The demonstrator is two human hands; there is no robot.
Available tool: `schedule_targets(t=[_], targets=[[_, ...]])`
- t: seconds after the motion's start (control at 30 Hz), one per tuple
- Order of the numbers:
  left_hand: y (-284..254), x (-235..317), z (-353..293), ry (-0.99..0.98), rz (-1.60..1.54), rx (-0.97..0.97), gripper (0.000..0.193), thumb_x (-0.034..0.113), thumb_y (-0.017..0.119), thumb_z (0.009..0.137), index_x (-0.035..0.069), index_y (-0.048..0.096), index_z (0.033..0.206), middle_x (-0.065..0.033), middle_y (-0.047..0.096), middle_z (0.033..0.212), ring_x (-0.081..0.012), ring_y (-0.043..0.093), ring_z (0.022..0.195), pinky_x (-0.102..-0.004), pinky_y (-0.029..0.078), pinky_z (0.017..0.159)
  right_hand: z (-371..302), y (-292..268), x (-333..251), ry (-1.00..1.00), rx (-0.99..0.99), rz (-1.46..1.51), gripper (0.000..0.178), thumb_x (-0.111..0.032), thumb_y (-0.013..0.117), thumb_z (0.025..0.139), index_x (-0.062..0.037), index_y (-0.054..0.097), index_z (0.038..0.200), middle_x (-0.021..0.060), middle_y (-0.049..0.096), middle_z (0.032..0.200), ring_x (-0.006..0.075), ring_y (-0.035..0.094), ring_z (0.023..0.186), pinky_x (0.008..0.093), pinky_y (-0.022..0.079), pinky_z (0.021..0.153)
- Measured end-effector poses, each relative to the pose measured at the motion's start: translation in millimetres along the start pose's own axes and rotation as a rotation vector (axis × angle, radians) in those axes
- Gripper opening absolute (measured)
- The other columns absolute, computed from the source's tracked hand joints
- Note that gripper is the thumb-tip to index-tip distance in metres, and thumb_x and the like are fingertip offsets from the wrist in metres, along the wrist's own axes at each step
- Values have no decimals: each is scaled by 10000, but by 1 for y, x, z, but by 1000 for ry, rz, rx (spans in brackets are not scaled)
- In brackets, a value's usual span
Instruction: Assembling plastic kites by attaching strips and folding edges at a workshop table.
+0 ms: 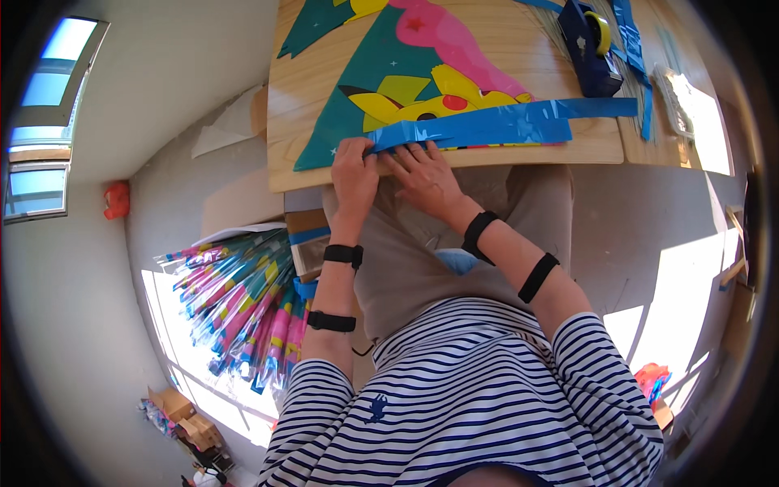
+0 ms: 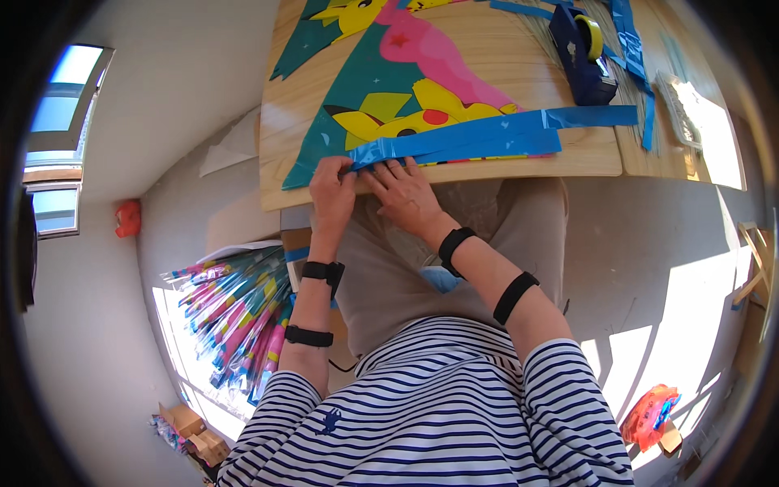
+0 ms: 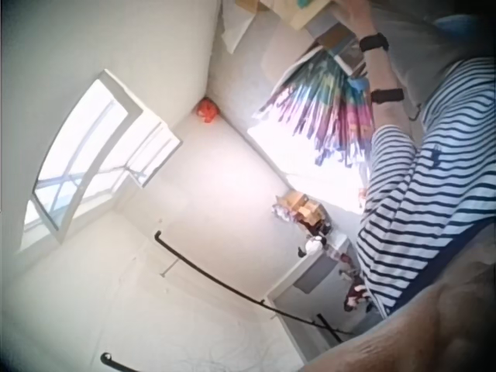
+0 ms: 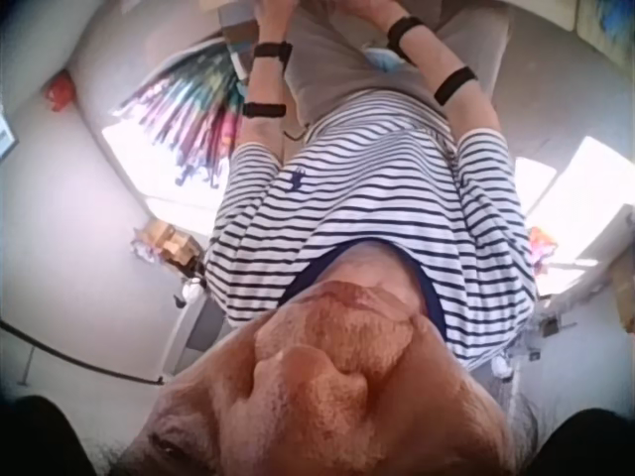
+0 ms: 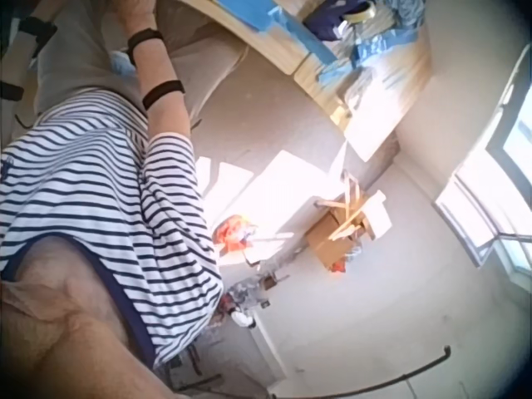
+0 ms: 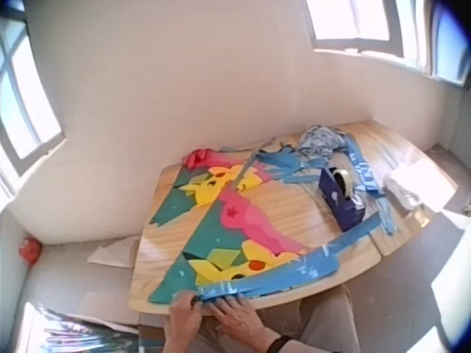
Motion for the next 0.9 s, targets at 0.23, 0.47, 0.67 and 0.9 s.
schedule_targets(t=[0.23,0.47,0.67,0.9], targets=[[6,5,0,29,-10,38,89,-39,647,813,14,643,884,-151,657,884,-344,645,840,-400,516,746,-1,-4,1,-10,30,-15,799,-276,835,697,-142,509,1414,128,481,1472,325,382,1419,525,233,1191],[7,-8,-2,-65,-106,12,68,-32,644,845,11,656,896,-140,685,853,-278,675,794,-342,525,735,0,-4,-1,-4,33,0,753,-246,815,709,-142,521,1395,130,498,1450,329,390,1414,531,223,1198],[10,-12,3,-129,-203,-18,47,-18,647,847,15,639,879,-156,688,850,-324,681,789,-380,530,703,0,-5,-1,-11,51,-17,726,-230,789,729,-134,520,1396,131,516,1429,328,401,1404,531,225,1196],[23,-32,19,-253,-141,-174,133,-20,709,777,6,660,898,-90,714,824,-165,685,734,-300,539,702,0,-3,-2,-17,3,-27,796,-279,831,718,-151,500,1430,131,493,1440,338,366,1426,542,218,1194]])
Point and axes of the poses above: each hand's wrist, its own z-axis towards the middle knuckle, its own y-axis out of the palm, x = y × z, the point moved 9 cm from there along z, towards the middle knuckle
